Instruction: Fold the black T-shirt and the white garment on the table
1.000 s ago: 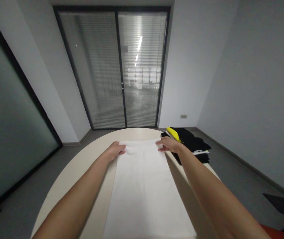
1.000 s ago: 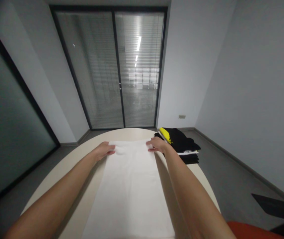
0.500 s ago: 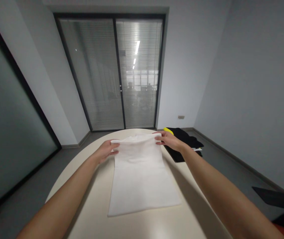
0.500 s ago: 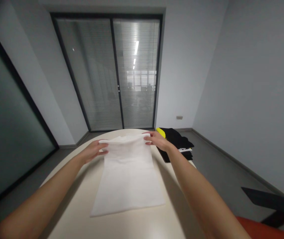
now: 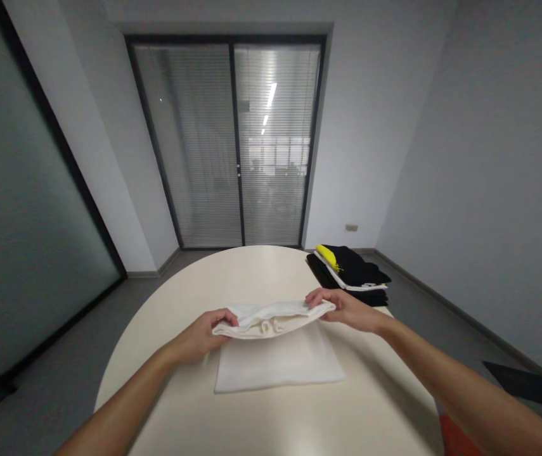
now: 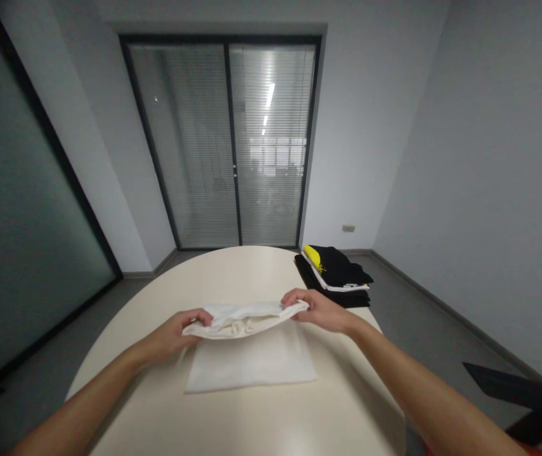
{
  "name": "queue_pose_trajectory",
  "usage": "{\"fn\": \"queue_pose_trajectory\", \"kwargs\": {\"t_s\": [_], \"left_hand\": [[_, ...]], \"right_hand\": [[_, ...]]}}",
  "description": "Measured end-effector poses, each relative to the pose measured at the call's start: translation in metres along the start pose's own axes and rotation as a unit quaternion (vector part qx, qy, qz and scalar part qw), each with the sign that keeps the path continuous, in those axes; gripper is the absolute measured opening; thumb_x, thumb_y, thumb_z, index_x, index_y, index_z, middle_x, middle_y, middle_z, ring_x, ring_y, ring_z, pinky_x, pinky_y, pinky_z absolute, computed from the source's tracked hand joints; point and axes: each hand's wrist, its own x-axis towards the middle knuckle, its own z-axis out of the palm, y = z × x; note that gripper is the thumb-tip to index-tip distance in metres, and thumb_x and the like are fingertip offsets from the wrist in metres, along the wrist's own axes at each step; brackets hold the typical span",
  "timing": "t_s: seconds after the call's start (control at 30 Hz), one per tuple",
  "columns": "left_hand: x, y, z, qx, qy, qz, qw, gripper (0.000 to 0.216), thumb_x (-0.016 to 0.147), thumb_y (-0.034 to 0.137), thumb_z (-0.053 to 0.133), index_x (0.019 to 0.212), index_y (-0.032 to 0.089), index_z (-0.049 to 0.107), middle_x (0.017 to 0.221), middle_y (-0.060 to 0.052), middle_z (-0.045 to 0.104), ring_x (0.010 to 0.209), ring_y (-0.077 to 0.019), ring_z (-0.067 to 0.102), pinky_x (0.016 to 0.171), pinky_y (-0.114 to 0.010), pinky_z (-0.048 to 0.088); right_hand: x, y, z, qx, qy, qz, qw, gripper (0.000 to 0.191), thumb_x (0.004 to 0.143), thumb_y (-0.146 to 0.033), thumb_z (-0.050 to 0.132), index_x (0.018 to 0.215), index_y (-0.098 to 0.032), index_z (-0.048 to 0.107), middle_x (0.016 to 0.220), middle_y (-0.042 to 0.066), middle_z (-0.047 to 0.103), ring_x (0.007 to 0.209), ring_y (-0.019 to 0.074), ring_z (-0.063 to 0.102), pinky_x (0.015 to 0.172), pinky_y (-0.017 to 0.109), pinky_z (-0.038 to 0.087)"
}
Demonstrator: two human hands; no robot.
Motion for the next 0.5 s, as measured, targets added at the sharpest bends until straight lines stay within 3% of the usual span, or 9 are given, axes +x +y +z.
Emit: {"fn": "queue_pose_trajectory", "kwargs": {"t_s": [0.1, 0.33, 0.5], "left_hand": [[-0.015, -0.009, 0.016, 0.018, -0.010, 0.006, 1.000, 0.022, 0.073, 0.018, 0.060, 0.095, 0.020, 0.065, 0.113, -0.006, 0.066, 0.110, -0.0229, 0.059, 0.103, -0.034, 0.041], [-0.036, -0.017, 0.034, 0.109, -0.060, 0.069, 0.990, 0.044, 0.063, 0.004, 0.053, 0.101, 0.024, 0.063, 0.132, -0.006, 0.058, 0.131, -0.0244, 0.047, 0.110, -0.038, 0.036], [-0.048, -0.010, 0.038, 0.200, -0.075, 0.142, 0.967, 0.050, 0.063, 0.001, 0.052, 0.105, 0.026, 0.063, 0.113, -0.005, 0.064, 0.122, -0.0248, 0.051, 0.107, -0.041, 0.036]], "right_hand": [[-0.020, 0.011, 0.021, -0.014, -0.017, -0.011, 1.000, 0.021, 0.078, -0.026, 0.067, 0.097, -0.020, 0.070, 0.127, 0.011, 0.062, 0.122, 0.0268, 0.056, 0.107, 0.042, 0.040], [-0.044, 0.042, 0.050, -0.069, -0.028, -0.020, 0.997, 0.032, 0.064, -0.011, 0.061, 0.094, -0.021, 0.067, 0.133, 0.011, 0.059, 0.133, 0.0277, 0.049, 0.110, 0.043, 0.036], [-0.057, 0.048, 0.064, -0.131, -0.014, -0.033, 0.991, 0.037, 0.061, -0.007, 0.055, 0.095, -0.022, 0.061, 0.142, 0.011, 0.052, 0.141, 0.0272, 0.038, 0.108, 0.040, 0.039]]}}
